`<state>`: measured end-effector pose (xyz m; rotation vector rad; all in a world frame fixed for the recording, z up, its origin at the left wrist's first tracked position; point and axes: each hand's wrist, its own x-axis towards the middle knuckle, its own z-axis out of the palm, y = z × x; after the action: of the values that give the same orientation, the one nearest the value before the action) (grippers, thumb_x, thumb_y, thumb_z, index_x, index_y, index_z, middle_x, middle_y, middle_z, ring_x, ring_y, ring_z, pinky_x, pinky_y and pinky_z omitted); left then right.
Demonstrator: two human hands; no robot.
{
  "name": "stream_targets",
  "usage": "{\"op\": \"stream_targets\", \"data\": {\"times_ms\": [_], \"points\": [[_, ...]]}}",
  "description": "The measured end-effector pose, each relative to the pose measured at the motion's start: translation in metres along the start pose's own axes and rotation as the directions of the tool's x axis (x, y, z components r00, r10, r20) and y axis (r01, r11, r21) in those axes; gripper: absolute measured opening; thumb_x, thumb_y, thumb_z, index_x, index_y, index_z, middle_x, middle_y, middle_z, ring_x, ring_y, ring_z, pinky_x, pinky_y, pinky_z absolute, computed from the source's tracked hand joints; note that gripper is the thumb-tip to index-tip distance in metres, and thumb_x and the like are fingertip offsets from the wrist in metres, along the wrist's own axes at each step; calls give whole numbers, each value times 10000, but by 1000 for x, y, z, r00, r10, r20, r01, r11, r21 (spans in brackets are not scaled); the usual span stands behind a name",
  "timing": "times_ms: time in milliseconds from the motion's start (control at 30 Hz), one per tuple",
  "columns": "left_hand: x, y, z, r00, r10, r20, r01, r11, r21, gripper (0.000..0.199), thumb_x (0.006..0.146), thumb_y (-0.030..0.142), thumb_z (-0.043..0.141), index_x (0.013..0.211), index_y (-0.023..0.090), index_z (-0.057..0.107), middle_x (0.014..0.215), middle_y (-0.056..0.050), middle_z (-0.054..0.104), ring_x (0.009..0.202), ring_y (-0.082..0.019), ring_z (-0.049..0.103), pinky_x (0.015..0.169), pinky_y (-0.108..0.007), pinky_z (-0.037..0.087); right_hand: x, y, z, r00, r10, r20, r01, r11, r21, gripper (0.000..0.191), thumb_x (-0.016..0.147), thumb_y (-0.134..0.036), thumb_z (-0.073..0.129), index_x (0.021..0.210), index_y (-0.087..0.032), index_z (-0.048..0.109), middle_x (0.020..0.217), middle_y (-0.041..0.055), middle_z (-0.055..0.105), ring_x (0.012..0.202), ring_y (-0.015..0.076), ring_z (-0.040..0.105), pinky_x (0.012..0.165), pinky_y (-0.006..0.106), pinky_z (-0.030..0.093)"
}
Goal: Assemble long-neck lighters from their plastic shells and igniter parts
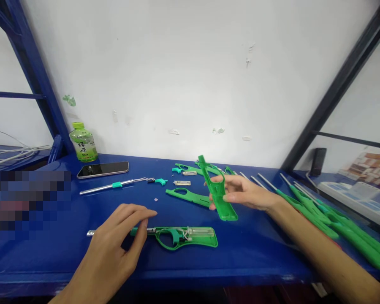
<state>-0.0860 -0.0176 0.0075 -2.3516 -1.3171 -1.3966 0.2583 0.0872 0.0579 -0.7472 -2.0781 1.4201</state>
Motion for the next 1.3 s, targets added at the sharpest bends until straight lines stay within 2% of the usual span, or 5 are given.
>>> {"op": "stream_targets", "data": {"times_ms": [167, 300, 433, 667, 1300], "points": [[-3, -2, 1, 1000, -25, -16, 25, 1000, 7, 190, 1048, 246, 569, 1141, 312, 720, 1039, 18, 747, 946, -152, 717, 825, -247, 549, -1, -16, 20, 998, 45, -39, -52, 981, -187, 486, 942, -395, 759, 1397, -241, 684, 1082, 82, 815, 1014, 247, 795, 881, 400, 629], [-5, -3, -2, 996, -91, 17, 90, 996, 22, 235, 1059, 276, 570, 1256, 320, 691, 1132, 9, 747, 1028, -172, 706, 872, -275, 550, -9, -28, 55, 991, -43, -123, -40, 797, -602, 342, 983, -386, 727, 1316, -311, 747, 1211, 46, 793, 1084, 238, 752, 965, 409, 605], [-7, -4, -5, 992, -93, 85, 91, 995, 30, 284, 1055, 310, 578, 1319, 323, 682, 1221, -5, 740, 1100, -190, 701, 920, -295, 565, -26, -25, 88, 990, -123, -75, 22, 644, -765, 354, 1022, -326, 684, 1375, -325, 708, 1249, 43, 781, 1080, 243, 758, 967, 383, 613], [-10, -2, -8, 977, -14, 211, 6, 999, 40, 304, 1040, 343, 599, 1323, 323, 706, 1269, -29, 751, 1186, -254, 683, 1022, -397, 567, -35, -12, 106, 971, -231, -67, 66, 525, -848, 307, 1063, -366, 627, 1336, -263, 721, 1254, 65, 787, 1101, 266, 760, 995, 427, 624], [-9, -4, -6, 944, -14, 329, 6, 1000, 25, 267, 1066, 337, 558, 1223, 288, 769, 1134, -48, 758, 1046, -243, 689, 931, -388, 567, -23, -4, 111, 976, -215, -41, 88, 559, -824, 312, 1078, -376, 613, 1358, -281, 713, 1300, 74, 779, 1162, 274, 743, 1047, 442, 594]]}}
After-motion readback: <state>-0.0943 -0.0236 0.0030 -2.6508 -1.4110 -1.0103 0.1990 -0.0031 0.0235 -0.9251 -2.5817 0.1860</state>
